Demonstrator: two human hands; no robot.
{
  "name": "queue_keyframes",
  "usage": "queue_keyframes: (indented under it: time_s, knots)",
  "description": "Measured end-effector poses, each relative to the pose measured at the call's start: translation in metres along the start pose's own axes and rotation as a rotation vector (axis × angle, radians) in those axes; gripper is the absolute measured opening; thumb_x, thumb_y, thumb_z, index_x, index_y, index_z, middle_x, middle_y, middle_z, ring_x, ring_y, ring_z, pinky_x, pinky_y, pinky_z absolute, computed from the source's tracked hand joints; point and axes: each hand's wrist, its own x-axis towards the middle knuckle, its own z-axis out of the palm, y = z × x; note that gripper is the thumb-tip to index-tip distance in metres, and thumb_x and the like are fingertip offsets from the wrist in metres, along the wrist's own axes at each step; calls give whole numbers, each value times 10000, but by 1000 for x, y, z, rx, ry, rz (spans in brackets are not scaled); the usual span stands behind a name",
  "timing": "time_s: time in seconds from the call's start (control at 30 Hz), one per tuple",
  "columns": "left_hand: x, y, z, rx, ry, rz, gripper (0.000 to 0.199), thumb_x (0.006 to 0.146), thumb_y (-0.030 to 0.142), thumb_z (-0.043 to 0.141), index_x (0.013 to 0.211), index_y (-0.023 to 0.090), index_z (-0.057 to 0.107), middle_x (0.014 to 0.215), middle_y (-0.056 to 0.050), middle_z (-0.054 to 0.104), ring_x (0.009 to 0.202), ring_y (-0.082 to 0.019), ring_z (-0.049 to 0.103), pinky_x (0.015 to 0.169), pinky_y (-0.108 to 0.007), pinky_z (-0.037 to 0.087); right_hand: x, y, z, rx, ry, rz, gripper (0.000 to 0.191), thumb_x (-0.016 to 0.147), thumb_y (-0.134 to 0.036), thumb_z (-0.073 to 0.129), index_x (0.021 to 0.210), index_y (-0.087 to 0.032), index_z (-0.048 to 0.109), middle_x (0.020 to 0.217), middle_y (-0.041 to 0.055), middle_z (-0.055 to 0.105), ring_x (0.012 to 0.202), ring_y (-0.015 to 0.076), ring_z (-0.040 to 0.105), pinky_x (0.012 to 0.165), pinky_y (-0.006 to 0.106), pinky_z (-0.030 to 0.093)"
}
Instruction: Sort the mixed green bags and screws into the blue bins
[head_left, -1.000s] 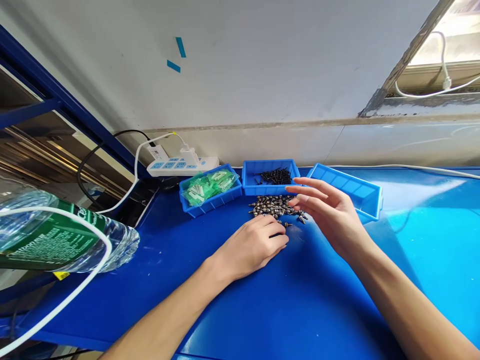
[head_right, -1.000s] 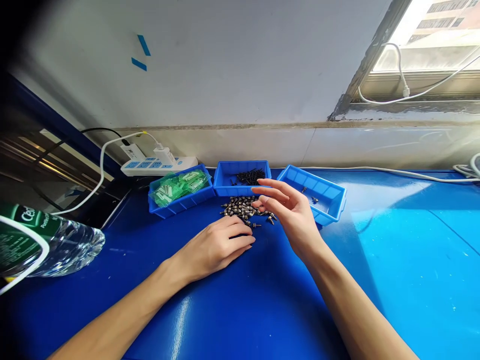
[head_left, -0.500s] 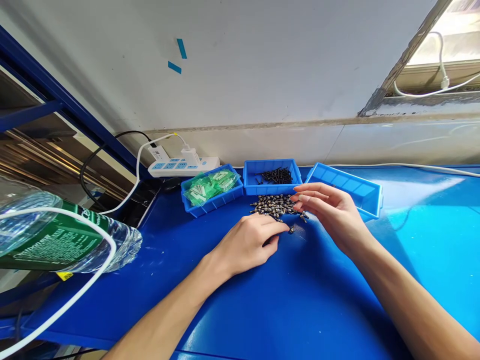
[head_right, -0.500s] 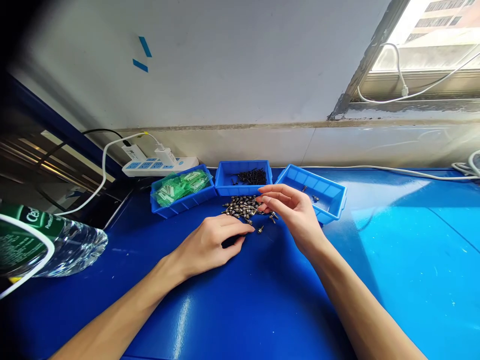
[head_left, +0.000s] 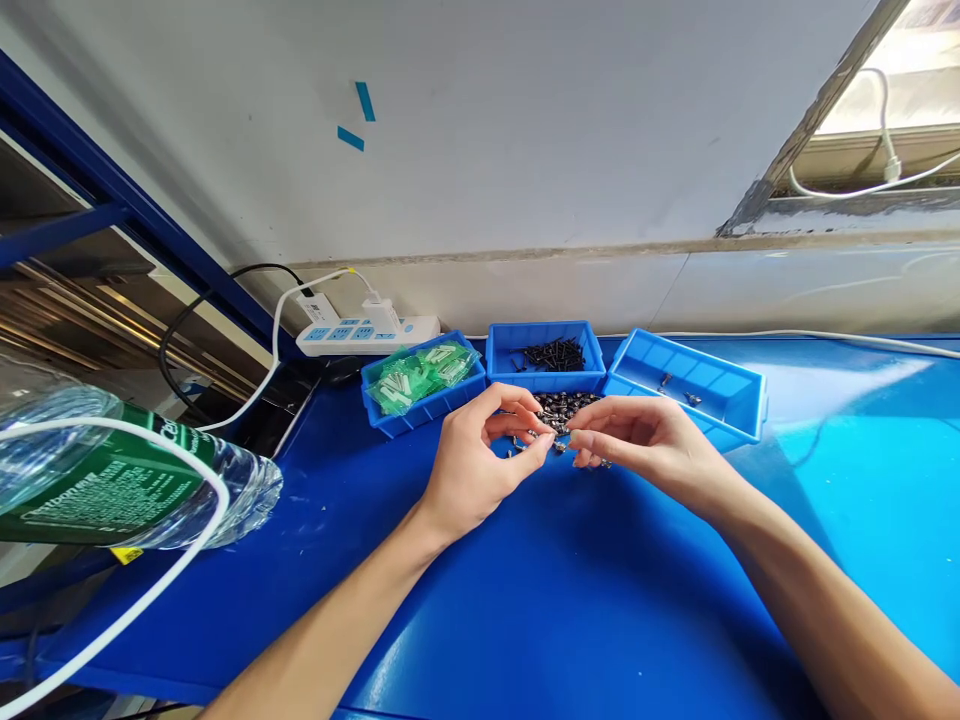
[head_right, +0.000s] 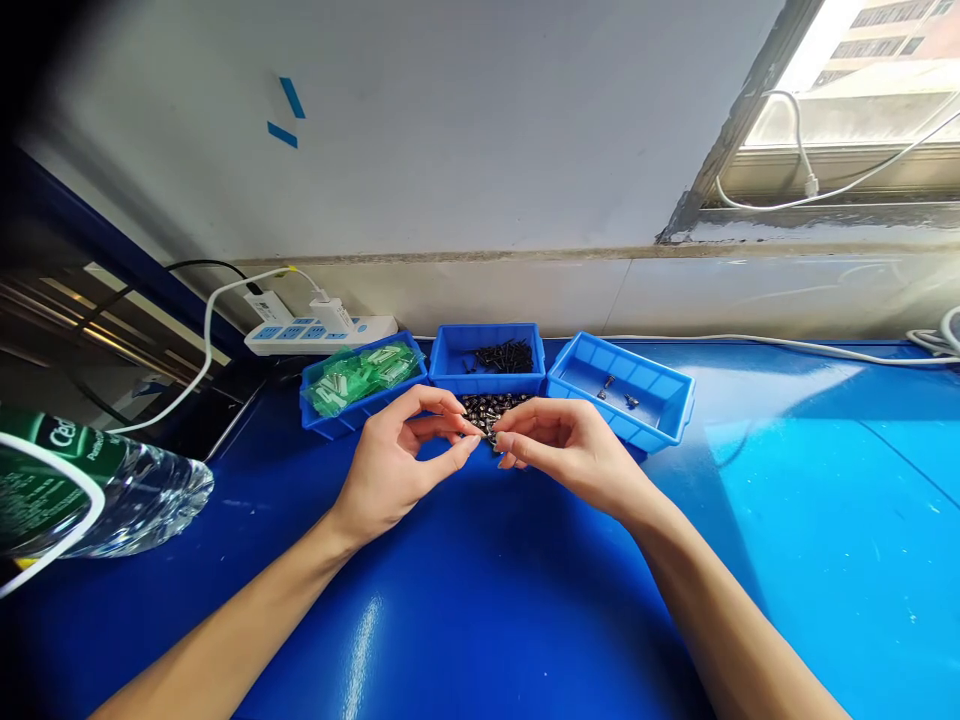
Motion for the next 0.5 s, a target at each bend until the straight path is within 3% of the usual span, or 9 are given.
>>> queue_keyframes:
  time_s: [0.2,0.33,0.4,0.5]
  knots:
    - [0,0,1,29,-10,1,204,811,171,770,948,205,623,829,10,722,800,-169,783,720,-241,629,1,-1,-1,72,-38,42,428,668,-573,900,830,-189,802,686,53,792,662,218,759,651,338,615]
    - [1,3,-3,295,-26,155,96,889,159,711,957,201,658,867,4,737,778,-136,737,758,-239,606,0,4,-3,4,59,-31,386,744,-583,849,798,-204,804,715,62,796,686,228,763,657,334,620]
    - [1,4,-6,430,-20,249,80,918,143,678,973,201,669,878,5,737,781,-130,716,768,-235,590,1,10,-3,31,157,-98,355,774,-538,845,958,-236,824,931,76,838,849,257,795,763,358,644]
    - [1,4,-9,525,-5,305,91,947,142,651,1017,197,669,881,5,733,775,-129,703,771,-231,579,3,16,-2,64,247,-177,556,805,-482,840,1324,-322,718,1334,78,756,1123,286,757,876,395,643]
